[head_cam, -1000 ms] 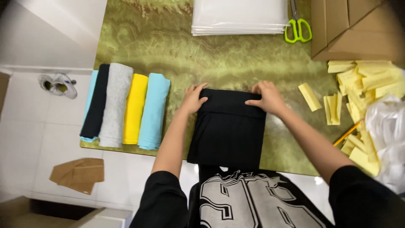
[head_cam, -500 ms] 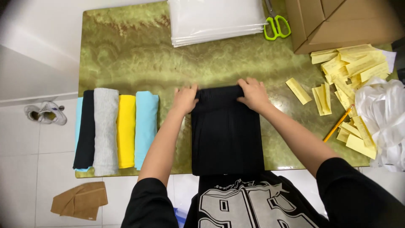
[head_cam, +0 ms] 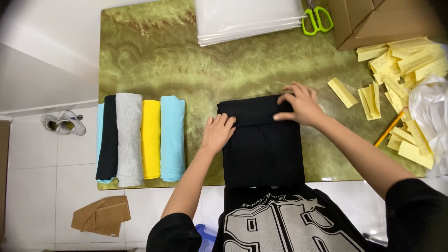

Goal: The person takes a gray t-shirt, a black t-shirt, and a pair of purple shorts from a clothing rack. They fold each item on a table and place them in a stack. Finally, the person places a light blue folded t-shirt into a clear plastic bag and seals it.

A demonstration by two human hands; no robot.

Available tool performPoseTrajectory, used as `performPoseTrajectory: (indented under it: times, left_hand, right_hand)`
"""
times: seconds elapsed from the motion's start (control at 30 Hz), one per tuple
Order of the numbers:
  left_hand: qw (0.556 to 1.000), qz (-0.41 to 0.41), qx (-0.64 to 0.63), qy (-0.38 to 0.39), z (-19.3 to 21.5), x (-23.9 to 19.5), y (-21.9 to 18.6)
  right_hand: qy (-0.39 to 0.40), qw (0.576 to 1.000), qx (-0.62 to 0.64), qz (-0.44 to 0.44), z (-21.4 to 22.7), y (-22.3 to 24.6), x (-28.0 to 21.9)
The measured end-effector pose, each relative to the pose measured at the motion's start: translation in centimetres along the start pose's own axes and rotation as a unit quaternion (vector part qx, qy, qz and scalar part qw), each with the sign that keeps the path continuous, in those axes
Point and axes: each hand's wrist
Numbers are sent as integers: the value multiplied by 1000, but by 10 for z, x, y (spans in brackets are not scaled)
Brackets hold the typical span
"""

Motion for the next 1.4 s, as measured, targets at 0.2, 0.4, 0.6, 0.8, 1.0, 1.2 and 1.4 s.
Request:
performPoseTrajectory:
  times: [0.2, 0.4, 0.6, 0.8, 1.0, 1.2, 1.4]
  left_hand:
    - [998, 43, -40, 36, 14, -1, -5]
    - [991, 54, -120, -10, 57, 3, -4]
    - [936, 59, -195, 288, 56, -5, -21]
    - [933, 46, -200, 295, 69, -38, -41]
    - [908, 53, -233, 344, 64, -35, -33]
    - [864, 85, -246, 431, 41, -13, -20]
    - [917, 118, -154, 349, 29, 38, 0]
  right_hand:
    - [254, 952, 157, -65, -6, 14, 85]
    - [117, 989, -86, 15, -20, 67, 38]
    - [-110, 979, -126, 119, -66, 90, -59]
    - [-20, 990, 75, 116, -69, 81, -89]
    - [96, 976, 194, 20, -57, 37, -53]
    - [287, 954, 72, -46, -46, 33, -13]
    - [209, 977, 9, -40, -11, 35, 17]
Point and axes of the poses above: each hand's wrist, its own x-axis towards the middle knuckle, its own z-axis out of the back of the hand, y = z × x, and after that the axes turned 14 degrees about y, right-handed
